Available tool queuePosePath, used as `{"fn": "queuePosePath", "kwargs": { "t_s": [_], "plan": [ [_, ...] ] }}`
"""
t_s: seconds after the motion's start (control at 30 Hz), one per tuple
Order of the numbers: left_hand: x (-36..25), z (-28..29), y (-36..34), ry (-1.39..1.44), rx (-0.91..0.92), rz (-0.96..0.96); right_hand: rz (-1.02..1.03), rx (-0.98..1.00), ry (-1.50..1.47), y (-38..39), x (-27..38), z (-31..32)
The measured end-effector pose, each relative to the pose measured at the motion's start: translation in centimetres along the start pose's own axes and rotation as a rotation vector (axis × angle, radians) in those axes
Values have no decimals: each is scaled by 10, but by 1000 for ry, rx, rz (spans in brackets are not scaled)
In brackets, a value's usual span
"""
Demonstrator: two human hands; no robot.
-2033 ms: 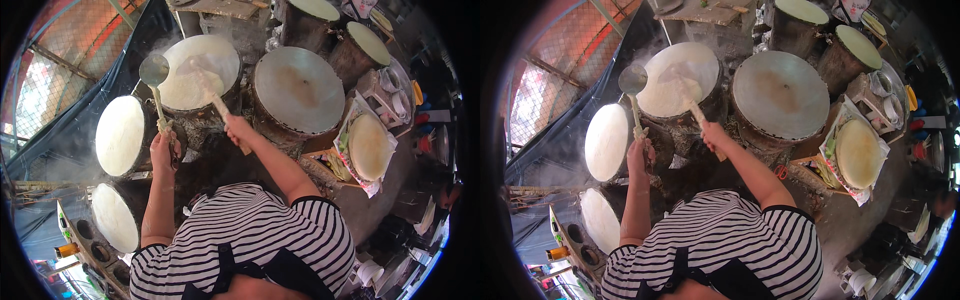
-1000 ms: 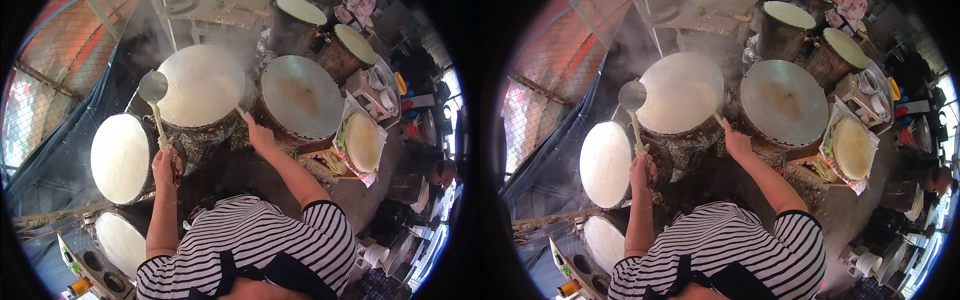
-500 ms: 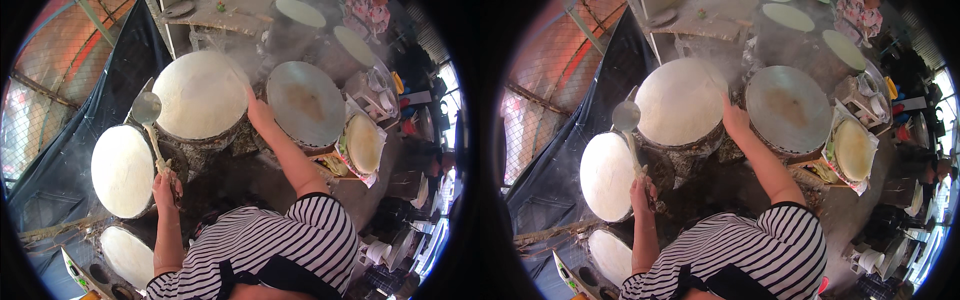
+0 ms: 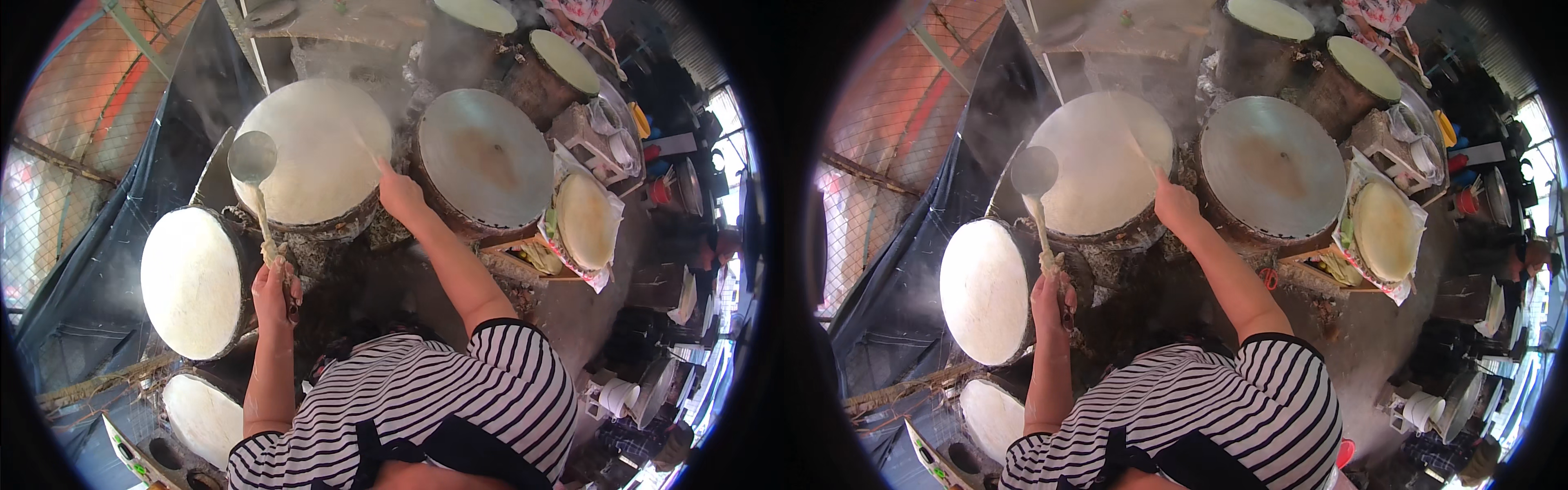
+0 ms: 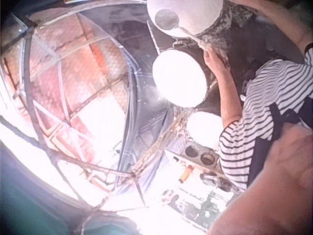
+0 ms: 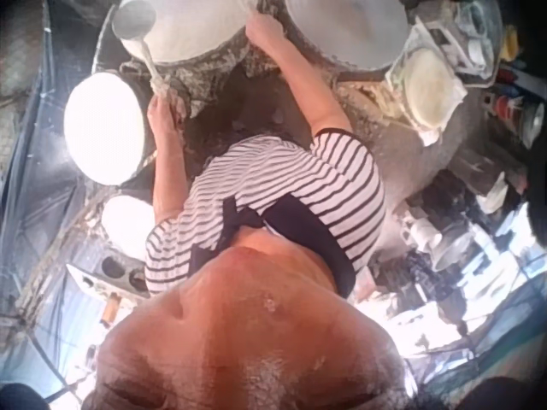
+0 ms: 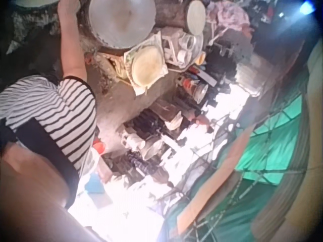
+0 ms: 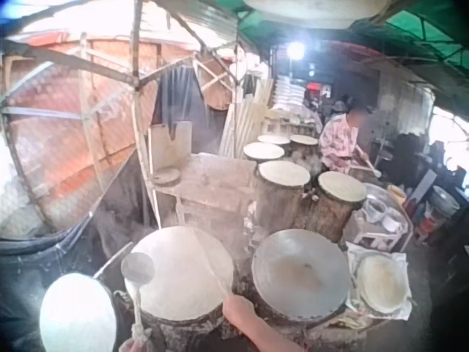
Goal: The person ladles batter onto multiple hot griddles, spreads it into thin circles, and removes cooked crepes to a stack. They repeat this cycle across several griddles using a ladle and a wooden spreader.
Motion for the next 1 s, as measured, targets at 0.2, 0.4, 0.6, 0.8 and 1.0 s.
{"fn": "queuePosePath", "kwargs": {
  "t_s": [0.2,0.4,0.6,0.8,1.0],
  "plan": [
    [2,-9,-6,10,61,-11,-21,-100,6,3,-14,-11],
    [3,-11,-8,0,56,-12,50,-181,7,4,11,20],
    [5,-15,-10,6,78,-16,-101,-97,-78,43,-8,-29],
    [1,-18,-7,-41,79,5,84,-95,-48,10,30,-26],
    [5,-15,-8,-29,43,-2,41,-114,44,56,8,-39]
  ]
}}
Point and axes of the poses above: each hand's wrist, its own y-axis away from the middle knuckle, its own z-axis out of the back of the hand, x = y × z, the point moved 7 cm from there along -y, towards the middle knuckle, and after that the axes turned 11 degrees about -y, right-handed, at the moved point
